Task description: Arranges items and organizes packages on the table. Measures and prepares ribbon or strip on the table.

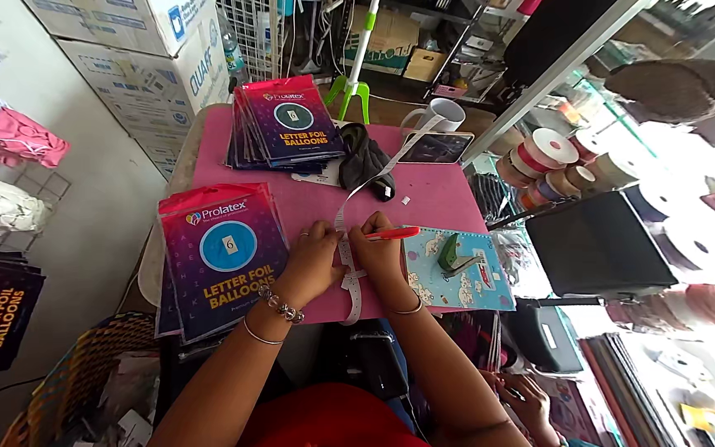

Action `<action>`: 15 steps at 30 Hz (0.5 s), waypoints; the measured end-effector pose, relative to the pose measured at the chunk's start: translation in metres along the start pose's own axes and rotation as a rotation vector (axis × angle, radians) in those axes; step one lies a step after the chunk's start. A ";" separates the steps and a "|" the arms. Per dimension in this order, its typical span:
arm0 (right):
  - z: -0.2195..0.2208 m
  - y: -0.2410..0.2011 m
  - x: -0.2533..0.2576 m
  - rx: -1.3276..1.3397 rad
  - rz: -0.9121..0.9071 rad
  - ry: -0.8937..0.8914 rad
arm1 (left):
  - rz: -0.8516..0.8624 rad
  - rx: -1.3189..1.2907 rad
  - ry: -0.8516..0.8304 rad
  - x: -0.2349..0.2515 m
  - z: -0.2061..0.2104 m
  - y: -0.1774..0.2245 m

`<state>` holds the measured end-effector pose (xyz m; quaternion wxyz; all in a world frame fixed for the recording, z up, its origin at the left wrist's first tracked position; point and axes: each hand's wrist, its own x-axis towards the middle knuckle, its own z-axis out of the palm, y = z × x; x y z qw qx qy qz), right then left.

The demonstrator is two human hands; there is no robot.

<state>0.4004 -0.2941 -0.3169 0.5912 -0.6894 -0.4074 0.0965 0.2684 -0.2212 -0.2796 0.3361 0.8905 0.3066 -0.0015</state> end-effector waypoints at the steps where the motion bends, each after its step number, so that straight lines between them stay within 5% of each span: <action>1: 0.000 0.000 0.000 -0.011 -0.004 -0.002 | 0.003 -0.002 0.004 0.000 0.000 0.000; 15: 0.000 0.001 0.000 -0.013 -0.015 0.005 | 0.009 0.006 0.008 0.000 0.001 -0.002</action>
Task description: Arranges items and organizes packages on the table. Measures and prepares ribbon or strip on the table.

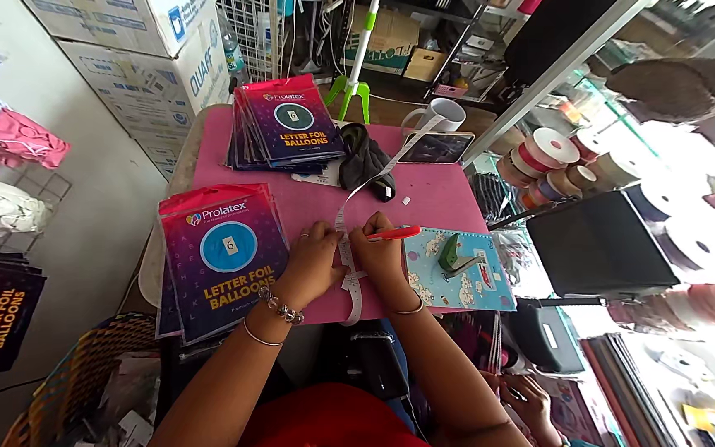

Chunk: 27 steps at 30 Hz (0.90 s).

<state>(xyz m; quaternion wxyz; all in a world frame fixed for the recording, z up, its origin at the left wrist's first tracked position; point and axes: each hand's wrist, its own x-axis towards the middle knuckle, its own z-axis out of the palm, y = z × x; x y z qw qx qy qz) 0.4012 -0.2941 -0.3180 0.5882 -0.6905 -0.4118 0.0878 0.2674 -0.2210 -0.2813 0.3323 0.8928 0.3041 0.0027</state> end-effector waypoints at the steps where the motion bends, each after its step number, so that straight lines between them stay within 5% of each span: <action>1: 0.000 0.000 0.000 -0.006 -0.009 0.015 | 0.010 -0.010 0.014 0.000 0.001 -0.001; 10: 0.002 0.001 0.001 -0.015 -0.026 0.016 | -0.007 0.033 -0.010 0.001 -0.002 0.003; 20: -0.011 -0.010 0.022 0.320 0.308 0.066 | -0.073 0.203 -0.188 0.025 -0.024 0.020; 27: 0.000 -0.006 0.024 0.064 0.192 0.095 | -0.089 0.232 -0.211 0.030 -0.027 0.023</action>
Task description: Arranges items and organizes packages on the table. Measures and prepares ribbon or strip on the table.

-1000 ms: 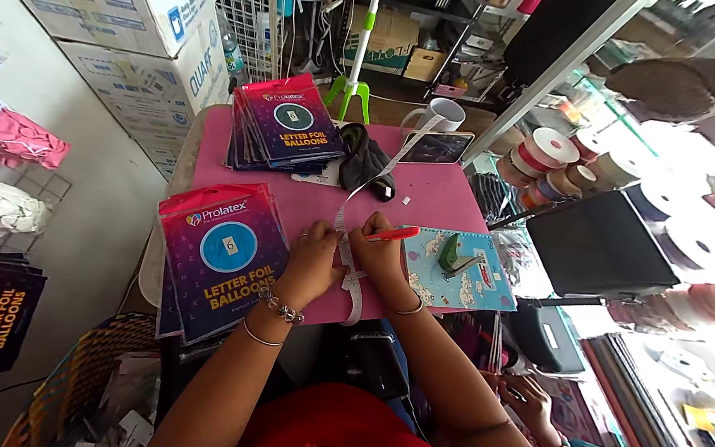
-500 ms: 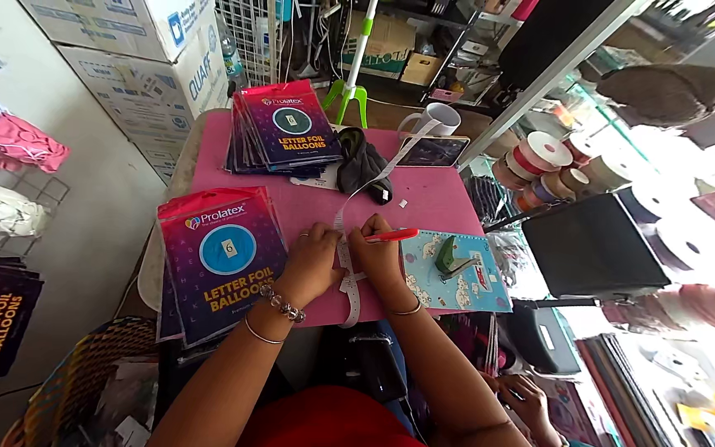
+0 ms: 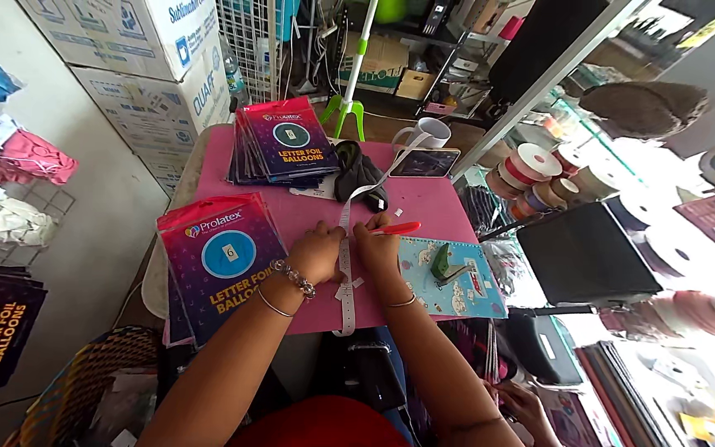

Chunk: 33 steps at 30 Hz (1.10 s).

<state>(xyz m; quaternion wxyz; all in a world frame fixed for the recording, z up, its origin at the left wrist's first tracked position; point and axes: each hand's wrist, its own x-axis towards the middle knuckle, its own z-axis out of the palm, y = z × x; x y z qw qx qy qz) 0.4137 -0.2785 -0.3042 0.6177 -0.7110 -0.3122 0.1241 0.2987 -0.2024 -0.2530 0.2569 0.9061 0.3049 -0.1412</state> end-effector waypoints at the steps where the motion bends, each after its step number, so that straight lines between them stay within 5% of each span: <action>1: 0.001 0.002 -0.001 -0.025 -0.028 0.009 | -0.001 0.002 -0.006 0.000 -0.001 0.000; 33: 0.002 0.008 -0.004 -0.146 -0.134 -0.008 | 0.014 -0.040 0.001 0.000 0.001 -0.006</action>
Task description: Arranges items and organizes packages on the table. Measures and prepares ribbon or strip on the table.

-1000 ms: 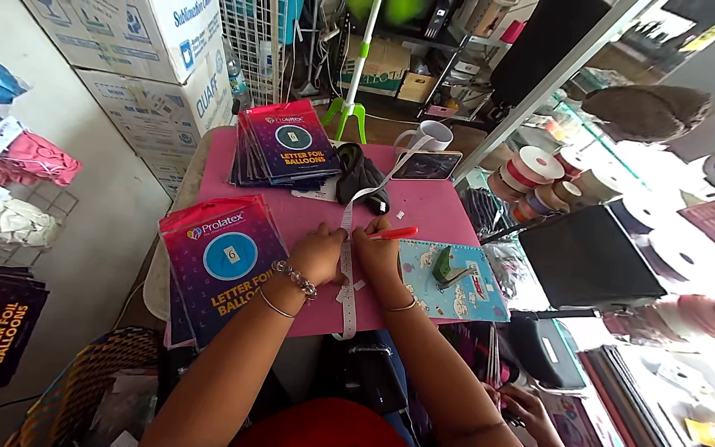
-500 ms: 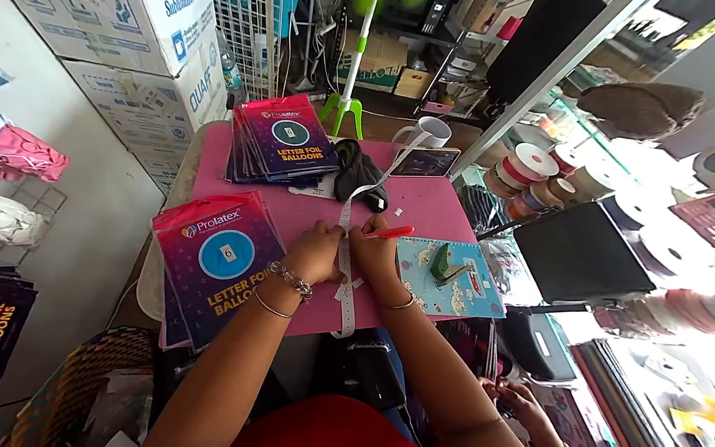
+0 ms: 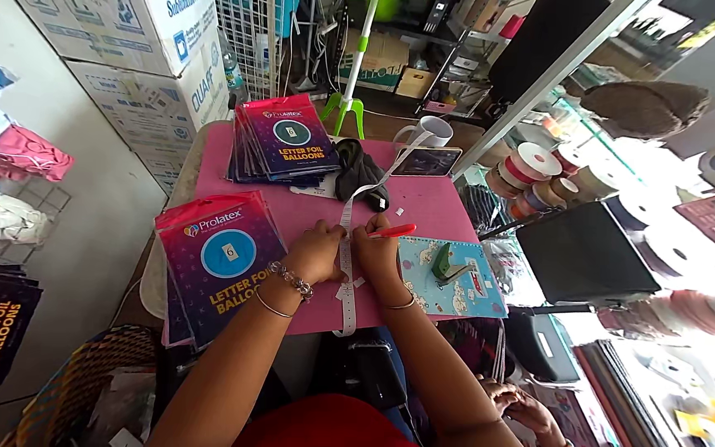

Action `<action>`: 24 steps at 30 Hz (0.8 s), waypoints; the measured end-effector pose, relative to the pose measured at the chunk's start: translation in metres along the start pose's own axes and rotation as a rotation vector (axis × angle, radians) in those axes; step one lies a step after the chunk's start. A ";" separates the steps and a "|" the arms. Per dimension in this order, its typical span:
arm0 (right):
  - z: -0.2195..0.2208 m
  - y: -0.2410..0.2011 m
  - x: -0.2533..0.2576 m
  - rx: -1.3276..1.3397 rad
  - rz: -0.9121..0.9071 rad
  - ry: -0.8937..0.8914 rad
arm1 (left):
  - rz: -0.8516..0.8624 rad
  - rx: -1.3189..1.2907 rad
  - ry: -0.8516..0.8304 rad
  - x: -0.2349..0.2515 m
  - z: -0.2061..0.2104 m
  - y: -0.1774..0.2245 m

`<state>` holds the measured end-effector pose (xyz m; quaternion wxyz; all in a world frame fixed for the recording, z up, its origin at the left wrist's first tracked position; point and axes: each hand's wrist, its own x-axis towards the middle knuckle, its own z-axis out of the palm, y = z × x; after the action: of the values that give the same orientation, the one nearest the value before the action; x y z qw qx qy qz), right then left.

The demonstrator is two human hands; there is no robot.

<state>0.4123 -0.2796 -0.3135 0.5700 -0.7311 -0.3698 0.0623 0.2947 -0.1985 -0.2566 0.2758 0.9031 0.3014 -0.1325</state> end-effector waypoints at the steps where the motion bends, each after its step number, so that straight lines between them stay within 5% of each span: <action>1: 0.000 0.000 0.000 -0.004 -0.006 0.001 | 0.007 -0.012 0.008 0.000 0.000 -0.001; 14: -0.005 0.007 0.007 0.392 0.237 0.083 | 0.016 0.047 -0.016 0.007 -0.004 0.001; 24: 0.001 0.002 0.002 0.136 0.096 0.101 | -0.011 0.127 -0.069 0.012 -0.011 0.009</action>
<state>0.4143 -0.2777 -0.3146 0.6327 -0.7097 -0.2999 0.0778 0.3108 -0.1927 -0.2486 0.2276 0.9119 0.2879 -0.1838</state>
